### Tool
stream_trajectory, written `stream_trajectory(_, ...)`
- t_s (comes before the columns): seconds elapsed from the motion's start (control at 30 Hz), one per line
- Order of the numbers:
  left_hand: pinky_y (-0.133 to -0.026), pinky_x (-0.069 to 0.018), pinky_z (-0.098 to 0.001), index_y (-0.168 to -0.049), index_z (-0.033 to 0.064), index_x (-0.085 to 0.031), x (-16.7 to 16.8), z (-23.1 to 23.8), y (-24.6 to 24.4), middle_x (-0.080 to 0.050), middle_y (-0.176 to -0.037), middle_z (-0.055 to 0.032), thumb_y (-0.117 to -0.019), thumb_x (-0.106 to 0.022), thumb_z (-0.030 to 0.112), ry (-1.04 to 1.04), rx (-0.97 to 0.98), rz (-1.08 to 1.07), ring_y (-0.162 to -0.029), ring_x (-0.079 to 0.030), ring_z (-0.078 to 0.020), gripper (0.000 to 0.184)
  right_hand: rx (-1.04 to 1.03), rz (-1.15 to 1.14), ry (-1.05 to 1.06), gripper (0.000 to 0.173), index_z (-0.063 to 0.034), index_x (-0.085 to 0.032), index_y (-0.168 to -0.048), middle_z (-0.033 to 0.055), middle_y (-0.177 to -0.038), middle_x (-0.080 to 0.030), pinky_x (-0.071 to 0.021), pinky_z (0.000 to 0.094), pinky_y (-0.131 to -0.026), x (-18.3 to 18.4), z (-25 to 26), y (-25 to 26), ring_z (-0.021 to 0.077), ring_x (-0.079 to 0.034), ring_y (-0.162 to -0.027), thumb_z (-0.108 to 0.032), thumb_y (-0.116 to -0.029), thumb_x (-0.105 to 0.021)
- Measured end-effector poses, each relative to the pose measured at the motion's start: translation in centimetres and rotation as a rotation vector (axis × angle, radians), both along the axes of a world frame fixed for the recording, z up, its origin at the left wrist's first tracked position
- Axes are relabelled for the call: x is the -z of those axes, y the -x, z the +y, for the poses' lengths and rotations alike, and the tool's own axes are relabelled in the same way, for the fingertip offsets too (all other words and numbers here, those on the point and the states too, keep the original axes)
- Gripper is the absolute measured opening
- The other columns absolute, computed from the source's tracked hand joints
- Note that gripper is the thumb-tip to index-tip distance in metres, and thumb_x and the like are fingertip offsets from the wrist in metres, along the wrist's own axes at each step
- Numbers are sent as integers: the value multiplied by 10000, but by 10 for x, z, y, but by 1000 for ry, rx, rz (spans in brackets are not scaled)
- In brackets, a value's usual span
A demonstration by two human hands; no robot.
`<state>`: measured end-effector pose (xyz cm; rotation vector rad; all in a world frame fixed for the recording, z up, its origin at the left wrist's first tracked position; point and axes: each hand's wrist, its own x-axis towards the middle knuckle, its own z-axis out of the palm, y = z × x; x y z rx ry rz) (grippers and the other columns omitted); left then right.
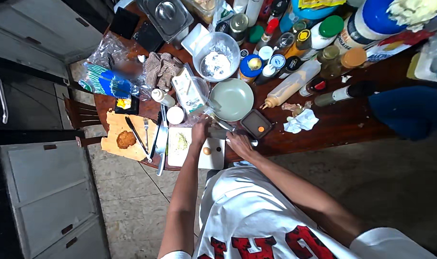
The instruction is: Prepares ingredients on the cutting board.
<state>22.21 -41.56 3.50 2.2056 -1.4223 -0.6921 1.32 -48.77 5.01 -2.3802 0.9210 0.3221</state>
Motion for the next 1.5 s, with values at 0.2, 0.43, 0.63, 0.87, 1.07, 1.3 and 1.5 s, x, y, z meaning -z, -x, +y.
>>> stream_trajectory(0.2, -950, -574, -450, -1316, 117, -660, 17, 2, -17, -633, -1318, -130, -951, -679, 97, 160, -116, 136, -1133, -658, -260, 366, 137, 39, -123, 350, -87, -622, -1311, 201, -1083, -720, -557, 588, -858, 6, 7, 15, 409, -706, -1001, -267, -1011, -603)
stream_trajectory(0.43, -791, -606, -452, -1262, 77, -659, 24, 61, -2, -735, -1055, -128, -1044, -591, 197, 168, -533, 191, -869, -719, -237, 258, 206, 13, -238, 349, -122, -637, -1312, 162, -1117, -728, -549, 562, -923, 15, 11, 35, 349, -703, -1061, -304, -1026, -553)
stream_trajectory(0.63, -850, -606, -406, -1174, 39, -685, 38, 97, 21, -702, -1075, -126, -973, -680, 135, 57, -497, 247, -934, -700, -209, 222, 235, -15, -305, 375, -119, -630, -1330, 166, -1108, -725, -554, 533, -933, 16, 15, 47, 331, -702, -1054, -336, -1036, -544)
stream_trajectory(0.87, -1095, -482, -447, -1368, 122, -637, 64, 136, 68, -575, -1410, -166, -943, -722, 346, -101, -137, 43, -1305, -551, -324, 488, 213, -7, -363, 410, -139, -614, -1363, 161, -1130, -718, -554, 518, -940, 24, 23, 52, 315, -697, -1064, -388, -1055, -507)
stream_trajectory(1.07, -1083, -498, -427, -1311, 42, -649, 63, 141, 81, -607, -1342, -206, -989, -624, 164, -96, -158, -12, -1269, -584, -342, 345, 41, 7, -174, 434, -106, -533, -1454, 202, -1350, -630, -555, 536, -962, 26, 34, 42, 371, -680, -1139, -274, -1055, -498)
stream_trajectory(1.3, -899, -613, -394, -1314, -35, -595, 42, 152, 82, -689, -1188, -175, -1015, -596, 136, 237, -525, 637, -1007, -713, -221, 344, -121, -21, -17, 384, -48, -552, -1419, 251, -1309, -617, -482, 544, -1071, 65, 43, 41, 429, -583, -1254, -102, -1041, -506)
stream_trajectory(1.5, -989, -551, -449, -1415, -76, -486, 1, 147, 85, -636, -1272, -234, -1086, -300, 173, 372, -650, 1150, -1110, -665, -293, 453, -92, -34, -35, 315, -42, -664, -1287, 239, -1328, -600, -449, 559, -1094, 48, 39, 30, 422, -542, -1293, -178, -1022, -563)
